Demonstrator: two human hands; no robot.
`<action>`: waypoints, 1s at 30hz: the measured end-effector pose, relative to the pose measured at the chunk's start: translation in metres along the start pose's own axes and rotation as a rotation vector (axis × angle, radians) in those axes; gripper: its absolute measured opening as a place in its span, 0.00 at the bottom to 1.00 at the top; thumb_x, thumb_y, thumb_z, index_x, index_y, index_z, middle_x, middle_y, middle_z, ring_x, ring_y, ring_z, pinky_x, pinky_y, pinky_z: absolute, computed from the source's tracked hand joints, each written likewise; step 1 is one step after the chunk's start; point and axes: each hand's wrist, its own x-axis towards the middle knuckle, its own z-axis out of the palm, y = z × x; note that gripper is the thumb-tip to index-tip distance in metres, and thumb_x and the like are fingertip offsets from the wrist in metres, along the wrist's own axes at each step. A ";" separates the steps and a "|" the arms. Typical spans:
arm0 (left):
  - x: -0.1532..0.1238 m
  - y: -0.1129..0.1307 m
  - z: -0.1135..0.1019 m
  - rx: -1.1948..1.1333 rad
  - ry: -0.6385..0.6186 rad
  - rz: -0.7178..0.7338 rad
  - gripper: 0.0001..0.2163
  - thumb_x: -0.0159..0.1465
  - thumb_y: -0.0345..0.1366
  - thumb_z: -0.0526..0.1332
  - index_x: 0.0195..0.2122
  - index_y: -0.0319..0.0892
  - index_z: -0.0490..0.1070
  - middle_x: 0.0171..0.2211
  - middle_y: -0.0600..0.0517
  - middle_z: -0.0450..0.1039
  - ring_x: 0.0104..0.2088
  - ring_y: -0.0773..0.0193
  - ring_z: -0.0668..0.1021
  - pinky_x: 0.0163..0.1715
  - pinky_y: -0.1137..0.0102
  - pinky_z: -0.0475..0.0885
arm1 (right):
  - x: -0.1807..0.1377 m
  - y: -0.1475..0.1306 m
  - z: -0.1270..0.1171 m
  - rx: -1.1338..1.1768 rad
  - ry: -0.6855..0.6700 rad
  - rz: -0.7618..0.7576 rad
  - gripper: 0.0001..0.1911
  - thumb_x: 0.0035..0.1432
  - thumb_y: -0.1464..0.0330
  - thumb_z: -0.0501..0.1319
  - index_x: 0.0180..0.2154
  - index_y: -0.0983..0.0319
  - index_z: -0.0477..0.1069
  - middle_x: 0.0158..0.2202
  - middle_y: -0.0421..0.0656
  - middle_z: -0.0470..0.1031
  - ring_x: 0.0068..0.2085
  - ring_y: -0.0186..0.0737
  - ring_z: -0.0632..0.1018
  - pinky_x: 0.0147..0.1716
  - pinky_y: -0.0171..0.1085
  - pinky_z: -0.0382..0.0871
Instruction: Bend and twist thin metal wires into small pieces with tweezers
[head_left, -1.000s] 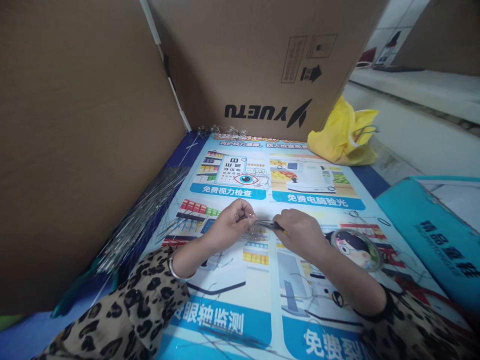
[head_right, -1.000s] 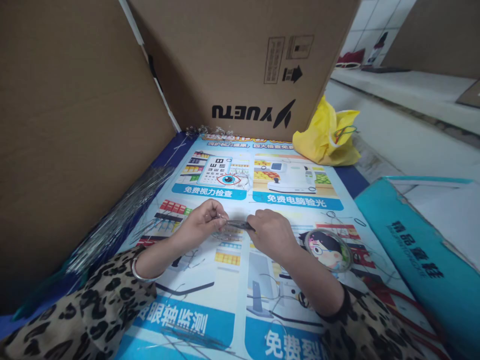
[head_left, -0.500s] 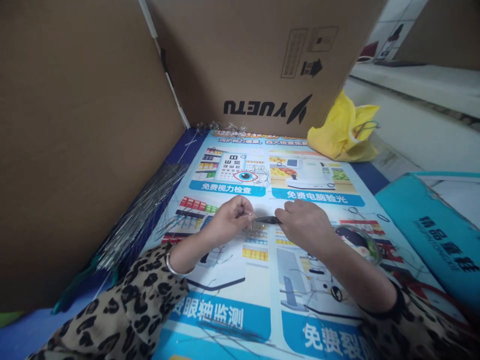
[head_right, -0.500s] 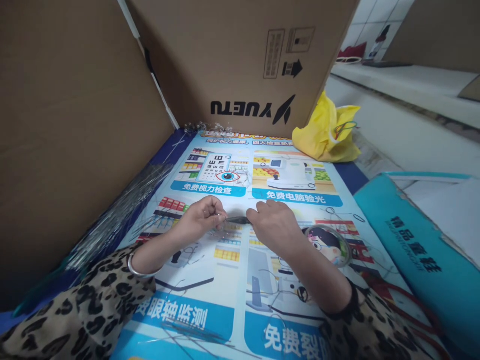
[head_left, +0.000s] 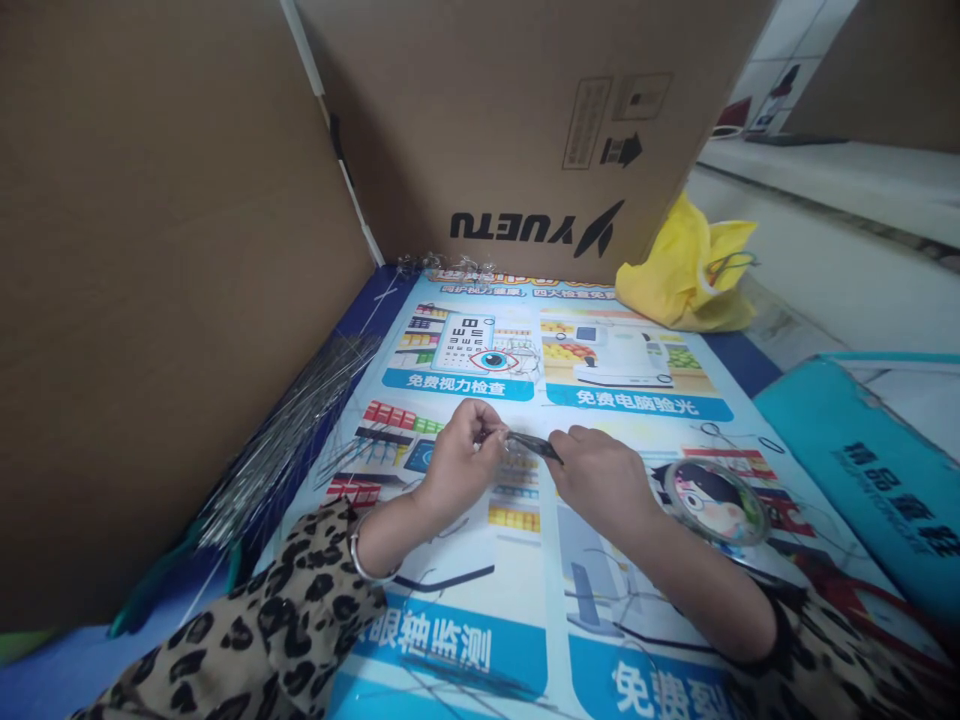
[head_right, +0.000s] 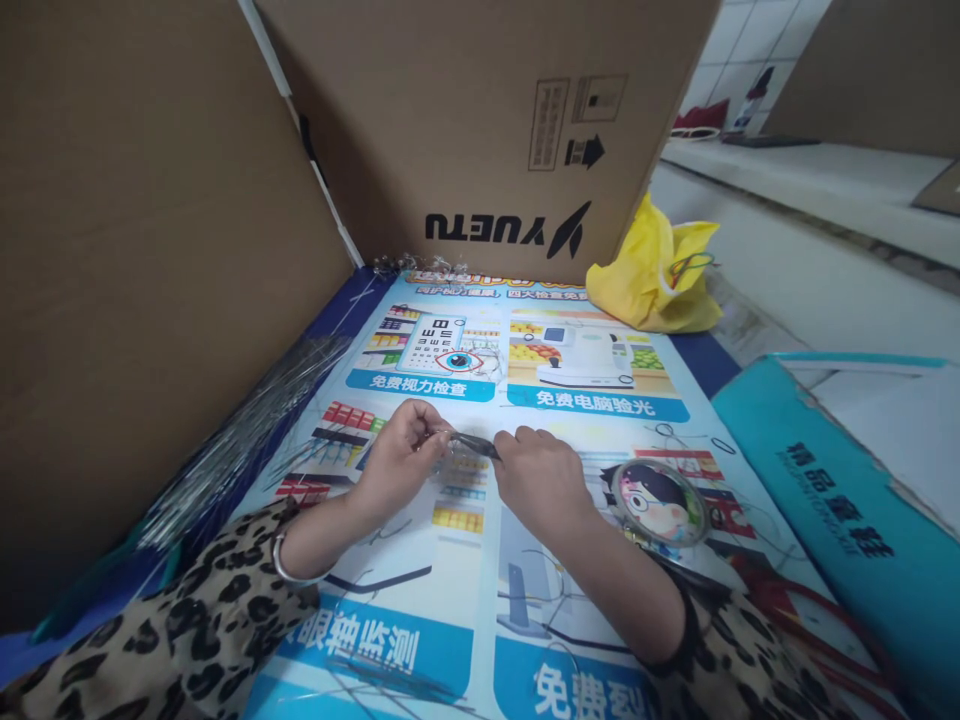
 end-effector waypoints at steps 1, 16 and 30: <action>-0.001 0.001 0.001 0.017 0.021 0.008 0.04 0.57 0.33 0.56 0.33 0.42 0.59 0.29 0.54 0.67 0.28 0.70 0.71 0.31 0.73 0.65 | 0.000 -0.001 0.000 0.002 -0.003 0.010 0.07 0.54 0.65 0.54 0.29 0.60 0.68 0.26 0.41 0.70 0.29 0.36 0.70 0.24 0.35 0.46; -0.002 -0.003 0.005 0.076 0.089 0.037 0.05 0.57 0.31 0.55 0.33 0.42 0.58 0.30 0.53 0.67 0.31 0.68 0.72 0.34 0.72 0.65 | 0.001 -0.006 -0.001 0.079 -0.150 0.053 0.09 0.57 0.64 0.52 0.30 0.59 0.67 0.28 0.41 0.73 0.29 0.37 0.72 0.24 0.35 0.48; -0.001 0.000 0.004 0.089 0.089 0.032 0.04 0.57 0.31 0.55 0.32 0.41 0.59 0.28 0.54 0.66 0.29 0.69 0.70 0.31 0.73 0.65 | 0.002 -0.003 0.003 0.089 -0.186 0.067 0.11 0.57 0.63 0.50 0.29 0.59 0.68 0.28 0.41 0.73 0.28 0.37 0.72 0.24 0.35 0.47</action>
